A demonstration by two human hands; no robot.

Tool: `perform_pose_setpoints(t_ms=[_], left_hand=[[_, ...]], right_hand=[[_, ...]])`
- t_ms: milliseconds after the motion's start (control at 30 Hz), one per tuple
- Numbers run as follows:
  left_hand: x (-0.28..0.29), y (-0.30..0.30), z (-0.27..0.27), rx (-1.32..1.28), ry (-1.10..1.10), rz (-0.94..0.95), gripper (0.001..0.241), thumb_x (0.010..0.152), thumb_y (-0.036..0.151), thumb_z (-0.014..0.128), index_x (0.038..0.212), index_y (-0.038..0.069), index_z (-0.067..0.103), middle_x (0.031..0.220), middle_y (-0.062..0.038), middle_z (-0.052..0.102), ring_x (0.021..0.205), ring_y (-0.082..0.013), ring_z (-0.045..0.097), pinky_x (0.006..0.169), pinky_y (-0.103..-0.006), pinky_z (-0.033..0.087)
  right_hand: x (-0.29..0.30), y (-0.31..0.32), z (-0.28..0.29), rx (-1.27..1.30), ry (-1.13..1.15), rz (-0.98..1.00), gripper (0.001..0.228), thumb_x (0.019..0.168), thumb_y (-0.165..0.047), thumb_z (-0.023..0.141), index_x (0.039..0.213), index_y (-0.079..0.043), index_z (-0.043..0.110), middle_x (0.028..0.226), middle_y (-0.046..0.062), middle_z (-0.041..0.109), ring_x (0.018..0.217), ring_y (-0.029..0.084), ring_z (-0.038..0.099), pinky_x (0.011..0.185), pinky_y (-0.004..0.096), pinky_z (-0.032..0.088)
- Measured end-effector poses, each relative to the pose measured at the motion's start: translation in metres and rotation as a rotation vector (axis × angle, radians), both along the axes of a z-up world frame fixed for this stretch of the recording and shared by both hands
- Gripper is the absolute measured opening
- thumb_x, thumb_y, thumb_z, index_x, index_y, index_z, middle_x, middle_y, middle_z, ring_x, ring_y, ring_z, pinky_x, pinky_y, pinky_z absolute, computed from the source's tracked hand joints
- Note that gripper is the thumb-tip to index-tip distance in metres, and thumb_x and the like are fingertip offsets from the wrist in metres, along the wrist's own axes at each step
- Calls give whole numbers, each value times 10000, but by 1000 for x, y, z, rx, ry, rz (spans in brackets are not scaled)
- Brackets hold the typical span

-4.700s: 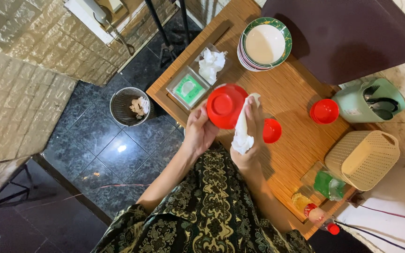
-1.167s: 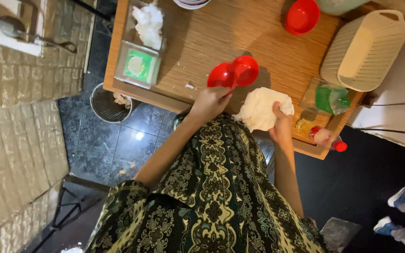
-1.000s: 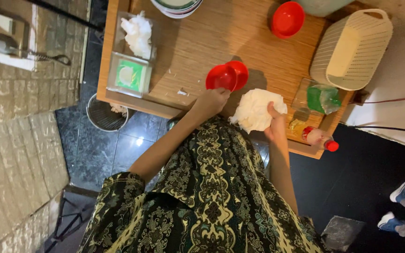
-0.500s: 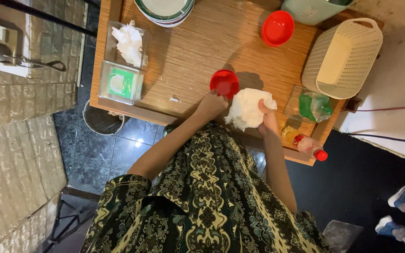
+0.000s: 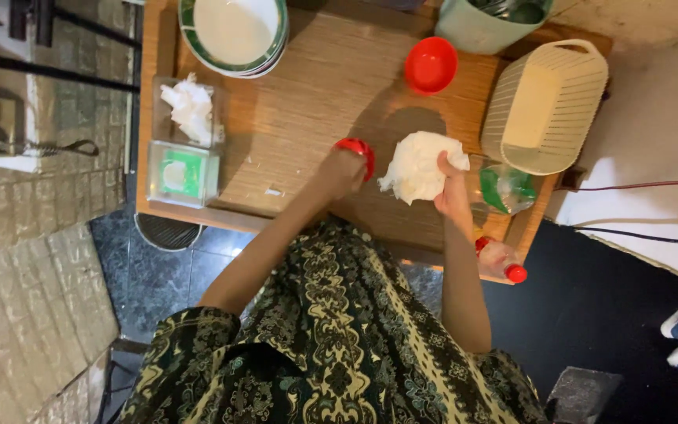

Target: Wiping down small red bowls with a white cloth at a counter.

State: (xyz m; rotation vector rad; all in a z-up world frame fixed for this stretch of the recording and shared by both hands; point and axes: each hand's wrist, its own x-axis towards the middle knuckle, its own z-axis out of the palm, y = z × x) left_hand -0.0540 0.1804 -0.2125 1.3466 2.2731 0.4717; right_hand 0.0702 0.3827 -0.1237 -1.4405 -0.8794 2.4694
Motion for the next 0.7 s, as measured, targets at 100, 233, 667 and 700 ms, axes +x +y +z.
perform_pose_setpoints(t_ms=[100, 233, 667, 700], left_hand=[[-54, 46, 32, -11, -41, 107, 351, 1006, 277, 473, 1003, 54, 743, 931, -195, 738, 963, -420, 708, 1044, -576, 386], [-110, 120, 37, 114, -231, 350, 319, 1038, 222, 525, 1245, 32, 676, 1115, -187, 715, 1070, -393, 706, 932, -509, 542], [-121, 204, -45, 97, -219, 729, 181, 851, 88, 642, 1003, 67, 737, 1077, -163, 671, 866, -374, 715, 740, -485, 602], [-120, 205, -52, 125, -204, 756, 195, 801, 17, 599, 930, 52, 742, 1049, -191, 681, 825, -404, 711, 714, -492, 597]], right_hand=[[-10, 34, -31, 172, 13, -157, 460, 921, -187, 810, 1317, -61, 613, 1199, 154, 726, 1096, 330, 725, 970, 524, 616], [-46, 59, -29, 222, 32, -151, 463, 942, -183, 784, 1339, -45, 590, 1185, 135, 717, 1061, 310, 737, 958, 478, 615], [-94, 77, -21, 240, -131, 40, 517, 933, -196, 661, 1406, -32, 528, 1446, 150, 589, 1393, 275, 504, 1152, 461, 425], [-95, 76, -23, 220, -96, -33, 483, 919, -157, 681, 1370, -27, 569, 1355, 141, 663, 1301, 259, 605, 1082, 438, 541]])
